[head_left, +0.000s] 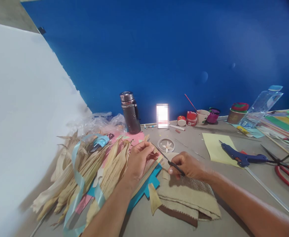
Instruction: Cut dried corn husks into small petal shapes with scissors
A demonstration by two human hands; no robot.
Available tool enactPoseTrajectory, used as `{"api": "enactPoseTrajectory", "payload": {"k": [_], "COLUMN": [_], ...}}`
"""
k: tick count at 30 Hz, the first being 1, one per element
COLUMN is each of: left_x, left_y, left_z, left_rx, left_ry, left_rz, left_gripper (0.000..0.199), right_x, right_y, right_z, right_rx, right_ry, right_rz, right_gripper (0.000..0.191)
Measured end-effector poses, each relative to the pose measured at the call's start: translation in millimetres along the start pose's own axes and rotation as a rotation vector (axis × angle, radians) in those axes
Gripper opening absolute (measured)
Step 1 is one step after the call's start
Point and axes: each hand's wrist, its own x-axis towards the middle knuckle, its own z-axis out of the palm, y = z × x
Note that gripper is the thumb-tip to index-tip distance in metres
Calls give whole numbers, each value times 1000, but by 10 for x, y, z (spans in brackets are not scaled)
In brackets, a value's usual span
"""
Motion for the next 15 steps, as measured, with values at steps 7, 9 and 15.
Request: {"api": "enactPoseTrajectory", "payload": {"k": [7,9,15], "left_x": [12,1,-42], "left_y": [-42,-63,-127], "left_z": [8,44,143], "left_rx": [-66,-97,-8], "left_ry": [26,8,-46], "left_rz": [-64,-126,-171], "left_gripper": [14,17,21], "right_x": [21,33,19], "right_y": [28,37,0], "right_z": [41,82,133], "right_rx": [110,224,369], "right_ry": [84,190,279], "right_rz": [-103,-119,-204], "right_gripper": [40,37,27]}}
